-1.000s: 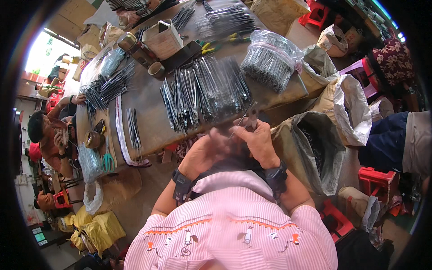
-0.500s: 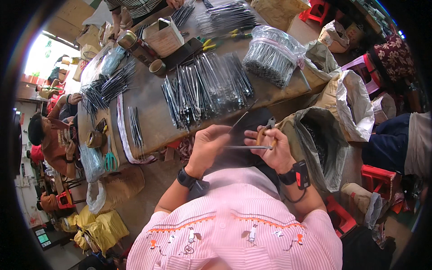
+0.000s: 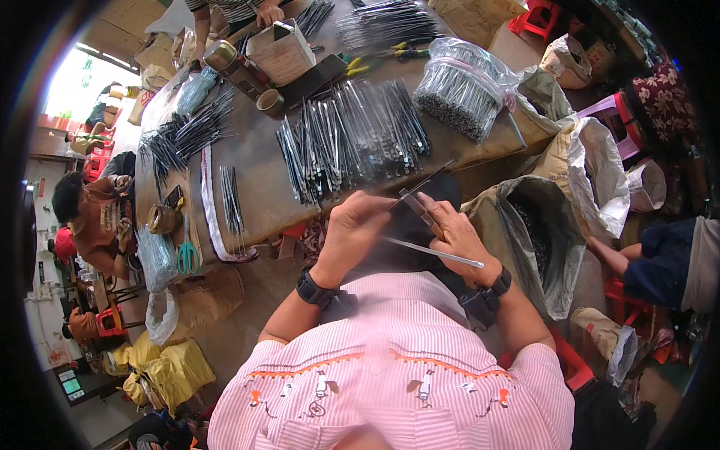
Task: The person repeatedly picks up metal rods from a table, uses pliers to cut them, and places the cut pieces back on the table. The process is continuous and repetitive throughout the clip.
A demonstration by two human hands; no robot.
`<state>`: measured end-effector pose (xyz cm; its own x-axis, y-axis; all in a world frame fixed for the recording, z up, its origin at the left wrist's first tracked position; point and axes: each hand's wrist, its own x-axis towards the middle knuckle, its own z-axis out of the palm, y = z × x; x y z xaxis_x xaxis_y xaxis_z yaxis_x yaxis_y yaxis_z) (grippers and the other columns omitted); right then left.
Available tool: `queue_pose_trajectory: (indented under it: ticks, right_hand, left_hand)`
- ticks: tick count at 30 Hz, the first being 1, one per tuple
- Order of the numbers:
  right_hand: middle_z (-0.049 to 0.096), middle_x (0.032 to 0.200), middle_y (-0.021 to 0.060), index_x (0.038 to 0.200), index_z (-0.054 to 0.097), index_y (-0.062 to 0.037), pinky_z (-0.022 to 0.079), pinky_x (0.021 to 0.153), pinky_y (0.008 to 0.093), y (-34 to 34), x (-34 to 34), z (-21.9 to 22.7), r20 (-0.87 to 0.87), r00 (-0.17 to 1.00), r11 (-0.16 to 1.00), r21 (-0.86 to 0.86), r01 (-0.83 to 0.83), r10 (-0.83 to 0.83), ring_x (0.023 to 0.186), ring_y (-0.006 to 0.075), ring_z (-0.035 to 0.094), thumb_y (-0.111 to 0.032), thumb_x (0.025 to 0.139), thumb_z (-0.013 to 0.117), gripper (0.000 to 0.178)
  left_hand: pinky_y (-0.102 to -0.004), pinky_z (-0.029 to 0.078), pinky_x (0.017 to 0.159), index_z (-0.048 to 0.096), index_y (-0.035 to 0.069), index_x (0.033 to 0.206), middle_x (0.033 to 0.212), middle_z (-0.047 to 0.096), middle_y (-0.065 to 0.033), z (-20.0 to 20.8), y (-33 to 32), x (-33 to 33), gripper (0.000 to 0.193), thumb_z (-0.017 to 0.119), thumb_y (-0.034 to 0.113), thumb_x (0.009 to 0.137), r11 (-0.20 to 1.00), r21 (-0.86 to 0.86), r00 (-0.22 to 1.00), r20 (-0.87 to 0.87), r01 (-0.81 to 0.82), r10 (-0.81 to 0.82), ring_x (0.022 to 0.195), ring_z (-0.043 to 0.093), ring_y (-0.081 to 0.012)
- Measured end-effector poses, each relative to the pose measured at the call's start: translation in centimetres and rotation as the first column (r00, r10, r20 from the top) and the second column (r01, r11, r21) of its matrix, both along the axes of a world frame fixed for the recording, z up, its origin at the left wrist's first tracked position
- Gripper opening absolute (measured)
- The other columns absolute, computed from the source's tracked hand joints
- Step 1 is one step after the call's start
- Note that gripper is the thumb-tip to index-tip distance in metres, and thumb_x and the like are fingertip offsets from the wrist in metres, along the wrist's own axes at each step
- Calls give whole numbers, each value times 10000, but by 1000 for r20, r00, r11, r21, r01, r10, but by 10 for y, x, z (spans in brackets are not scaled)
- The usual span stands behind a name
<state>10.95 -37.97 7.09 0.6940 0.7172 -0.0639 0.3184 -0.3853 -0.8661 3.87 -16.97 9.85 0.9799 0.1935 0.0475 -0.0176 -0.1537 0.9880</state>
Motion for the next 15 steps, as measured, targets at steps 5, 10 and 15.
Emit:
queue_pose_trajectory:
  ticks: [5, 10, 15]
  right_hand:
    - [499, 1172, 171, 1285, 486, -33, 430, 915, 363, -2, 5, 6, 22, 995, 993, -72, -93, 94, 1053, 358, 506, -23, 711, 508, 575]
    - [546, 1131, 166, 1222, 505, -20, 444, 884, 351, 4, 1, 5, -145, 986, 993, 101, -63, 77, 1015, 317, 550, -16, 735, 501, 487]
    - [595, 1024, 158, 1242, 482, -13, 460, 868, 352, 4, 0, 4, -428, 900, 997, 34, -72, 80, 950, 297, 595, -21, 746, 485, 496]
  left_hand:
    - [-230, 457, 724, 686, -13, 1023, 871, 610, -50, -4, 2, 0, 205, 627, -38, 829, 1000, -19, 1000, -1, -17, 17, 796, 578, -111]
    - [-234, 450, 744, 683, -15, 1015, 869, 595, -42, -4, 1, 1, 181, 637, -36, 841, 985, -170, 997, -76, -26, 13, 808, 573, -117]
    - [-230, 450, 742, 680, -22, 1017, 876, 596, -35, -3, 3, 1, 178, 636, -37, 845, 979, -201, 994, -106, -38, 17, 813, 569, -105]
